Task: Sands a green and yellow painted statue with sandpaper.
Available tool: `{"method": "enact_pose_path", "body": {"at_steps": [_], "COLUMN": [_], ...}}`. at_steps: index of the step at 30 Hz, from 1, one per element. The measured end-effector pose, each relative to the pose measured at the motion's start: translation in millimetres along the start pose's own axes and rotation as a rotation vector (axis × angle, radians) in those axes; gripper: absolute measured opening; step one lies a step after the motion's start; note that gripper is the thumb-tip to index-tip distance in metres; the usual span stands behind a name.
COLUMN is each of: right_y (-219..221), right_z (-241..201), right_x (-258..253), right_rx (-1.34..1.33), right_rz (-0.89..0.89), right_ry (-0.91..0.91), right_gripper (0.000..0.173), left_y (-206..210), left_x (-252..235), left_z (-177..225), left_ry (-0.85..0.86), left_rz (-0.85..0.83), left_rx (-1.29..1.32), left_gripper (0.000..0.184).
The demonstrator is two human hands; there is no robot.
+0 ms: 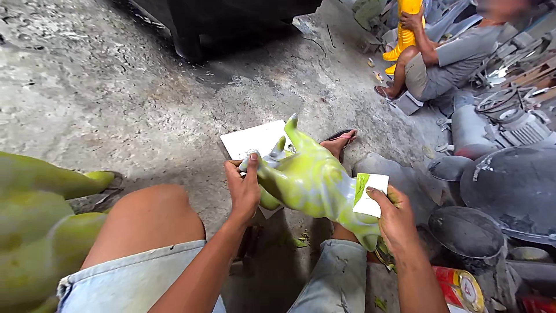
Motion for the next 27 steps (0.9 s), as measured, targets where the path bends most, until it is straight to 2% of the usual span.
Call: {"method": "enact_pose_path", "body": {"at_steps": [3,8,16,22,27], "right_y": [-7.0,-22.4,-46.9,-57.2,-76.9], "right_z": [0.2,-7.3,-19.6,-12.6,4.3], "right_x": [11.9,24.4,43.7,72.1,91.8], "right_rx": [0.02,0.065,0.057,-0.007,-0.016], "right_rz": [0.002,0.014,0.052,0.08,0.138], "right_ry": [-0.029,-0.086,-0.141,-0.132,-0.116], "right_gripper": [0.018,0.019,0.019,0.017,0.016], "left_y": [4.1,12.6,10.4,14.8,29.4], "left_x": [-7.4,-20.6,-51.3,-73.5,-83.3], "left_z": [0.3,4.9,7.1,8.7,15.1], "left_ry": [-0.003,0.017,-0.04,-0.1,-0.077], "left_rz": [-0.009,0.002,0.008,-0.056,-0.153], "left_rx": [-0.011,0.057,0.016,-0.009,-0.098], "left_gripper": [0.065,0.057,0.062,0.068,0.062]}}
Point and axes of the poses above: each hand's wrist, its own x-axis away from the middle knuckle, its own y-axis out of the palm, z = x × y, the point moved 7 cm from there along -x, towards the middle knuckle, and after that the axes turned 4 degrees about x, right-handed, at the moved point
